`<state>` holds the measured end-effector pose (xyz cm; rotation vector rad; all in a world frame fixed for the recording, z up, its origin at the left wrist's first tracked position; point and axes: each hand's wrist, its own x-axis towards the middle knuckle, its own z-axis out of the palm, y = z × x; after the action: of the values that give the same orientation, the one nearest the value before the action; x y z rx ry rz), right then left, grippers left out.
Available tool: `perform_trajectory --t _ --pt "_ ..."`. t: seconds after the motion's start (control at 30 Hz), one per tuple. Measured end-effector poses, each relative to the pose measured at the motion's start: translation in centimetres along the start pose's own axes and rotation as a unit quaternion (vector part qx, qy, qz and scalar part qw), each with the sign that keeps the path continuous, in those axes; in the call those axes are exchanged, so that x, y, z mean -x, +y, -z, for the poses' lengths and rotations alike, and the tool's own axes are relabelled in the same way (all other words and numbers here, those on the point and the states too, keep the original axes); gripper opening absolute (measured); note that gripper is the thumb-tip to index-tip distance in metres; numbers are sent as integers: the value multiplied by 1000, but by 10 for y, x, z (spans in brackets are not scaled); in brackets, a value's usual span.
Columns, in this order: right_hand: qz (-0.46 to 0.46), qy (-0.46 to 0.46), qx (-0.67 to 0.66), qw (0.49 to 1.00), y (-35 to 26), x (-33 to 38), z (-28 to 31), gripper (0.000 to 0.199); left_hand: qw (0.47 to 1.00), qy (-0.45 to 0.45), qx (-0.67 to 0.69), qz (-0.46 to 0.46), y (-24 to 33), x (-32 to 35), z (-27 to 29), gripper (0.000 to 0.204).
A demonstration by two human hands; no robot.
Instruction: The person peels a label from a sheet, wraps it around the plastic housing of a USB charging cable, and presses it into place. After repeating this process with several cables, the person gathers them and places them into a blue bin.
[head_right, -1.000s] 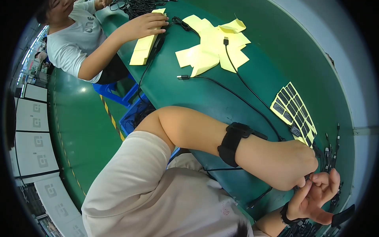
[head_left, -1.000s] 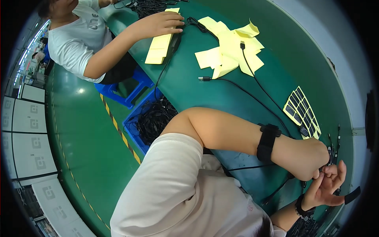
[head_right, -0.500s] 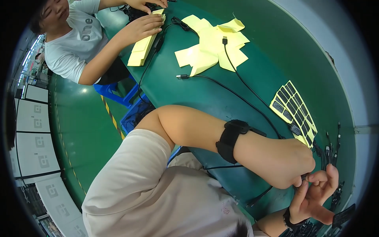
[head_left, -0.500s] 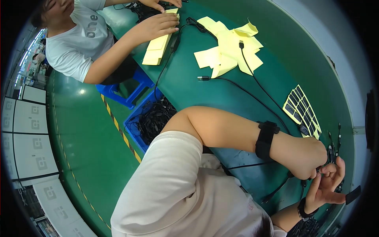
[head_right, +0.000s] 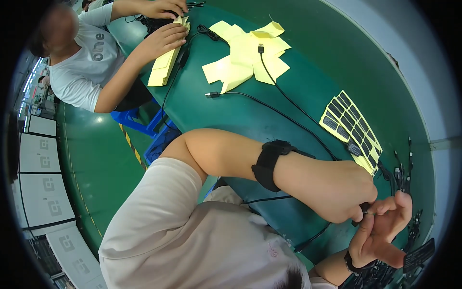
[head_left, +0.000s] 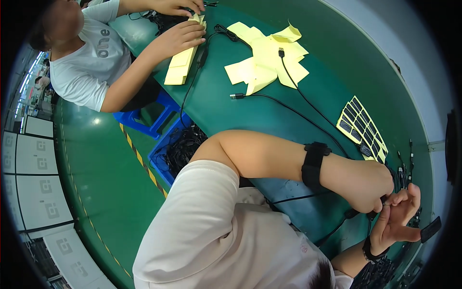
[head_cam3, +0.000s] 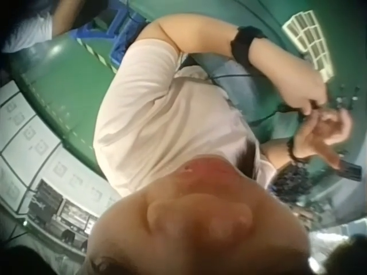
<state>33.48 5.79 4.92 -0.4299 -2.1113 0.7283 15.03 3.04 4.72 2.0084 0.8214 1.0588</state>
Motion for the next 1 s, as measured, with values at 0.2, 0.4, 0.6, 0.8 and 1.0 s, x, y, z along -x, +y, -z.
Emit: perform_trajectory --t 0.2,0.4,0.6,0.8,1.0 --pt "21 -24 -41 999 0 -3 -5 69 999 -26 -13 20 0 5 4 15" --pt "-11 -33 -101 994 -5 5 8 100 998 -42 24 -40 -2 0 4 17" --pt "-11 -84 -59 995 -16 -22 14 98 999 -38 12 9 -5 -2 13 15" --pt "-16 -109 -122 986 -12 -19 28 110 998 -52 -25 23 13 -9 15 21" --pt "64 -43 -226 971 -3 -14 28 112 995 -33 -96 16 9 -3 16 25"
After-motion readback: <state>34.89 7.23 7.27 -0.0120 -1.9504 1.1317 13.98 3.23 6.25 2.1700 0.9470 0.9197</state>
